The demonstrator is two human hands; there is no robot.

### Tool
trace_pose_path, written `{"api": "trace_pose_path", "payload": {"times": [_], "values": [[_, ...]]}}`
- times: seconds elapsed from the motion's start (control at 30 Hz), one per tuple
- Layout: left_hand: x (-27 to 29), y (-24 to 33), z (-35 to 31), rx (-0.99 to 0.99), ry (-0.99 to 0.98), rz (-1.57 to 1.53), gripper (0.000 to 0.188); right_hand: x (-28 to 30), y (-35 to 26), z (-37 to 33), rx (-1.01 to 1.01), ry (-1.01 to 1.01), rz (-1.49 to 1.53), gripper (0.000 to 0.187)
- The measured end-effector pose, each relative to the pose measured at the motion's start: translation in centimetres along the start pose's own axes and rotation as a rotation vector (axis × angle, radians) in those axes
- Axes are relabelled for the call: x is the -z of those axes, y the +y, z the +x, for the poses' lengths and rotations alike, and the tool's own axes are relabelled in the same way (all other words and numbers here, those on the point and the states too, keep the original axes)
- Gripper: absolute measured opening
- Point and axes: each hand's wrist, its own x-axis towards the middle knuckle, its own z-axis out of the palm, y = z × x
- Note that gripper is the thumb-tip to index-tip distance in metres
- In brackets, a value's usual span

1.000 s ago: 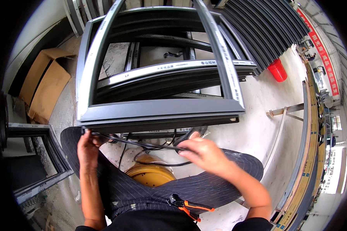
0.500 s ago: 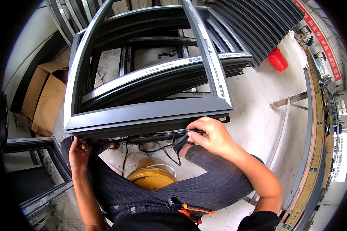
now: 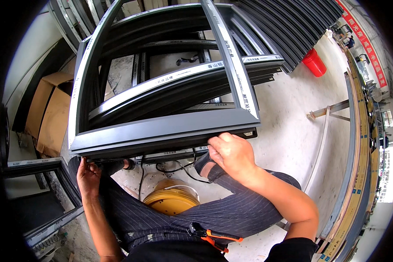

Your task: The person sits on a bucket and installs a black rubber seal onto a grey aluminum window frame. They use pliers to cut the seal to size and then press it into the frame's groove by hand.

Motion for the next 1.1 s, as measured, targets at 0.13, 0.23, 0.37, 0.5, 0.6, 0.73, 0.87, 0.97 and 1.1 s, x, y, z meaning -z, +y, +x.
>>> {"api": "trace_pose_path", "payload": {"times": [0.13,0.23,0.37,0.5,0.6,0.73,0.87,0.97,1.1], "values": [[-0.1,0.0,-0.1,0.003,-0.013,0.006,0.017,-0.2,0.1,0.0,0.002,0.018,-0.028,0.015],[0.2,0.1,0.1,0.021,-0.024,-0.024,0.017,-0.3,-0.1,0.2,0.015,0.065,-0.018,0.013],[-0.4,0.1,-0.3,0.039,0.018,0.005,0.020,0.1,-1.2,0.5,0.003,0.128,0.014,0.013],[-2.8,-0.5,-3.2,-0.067,0.092,0.374,0.035,0.7,-2.7,-0.7,-0.092,-0.004,0.173,0.008],[-7.9,-1.2,-9.0,-0.350,-0.033,0.751,0.025,1.2,-6.1,-1.6,-0.160,-0.269,0.460,0.011],[-14.2,-2.4,-12.2,-0.816,-0.736,1.251,0.028,0.3,-8.3,-1.6,-0.073,-0.413,0.631,0.010],[-14.9,-4.4,-13.3,-0.755,-0.744,1.291,0.024,0.7,-9.6,-0.9,-0.159,-0.488,0.667,0.013],[-14.5,-4.5,-13.4,-0.734,-0.733,1.333,0.018,0.3,-9.7,-0.9,-0.143,-0.471,0.632,0.014],[-13.6,-4.7,-12.6,-0.656,-0.697,1.263,0.012,-1.0,-9.3,-1.1,0.118,-0.296,0.365,0.023]]}}
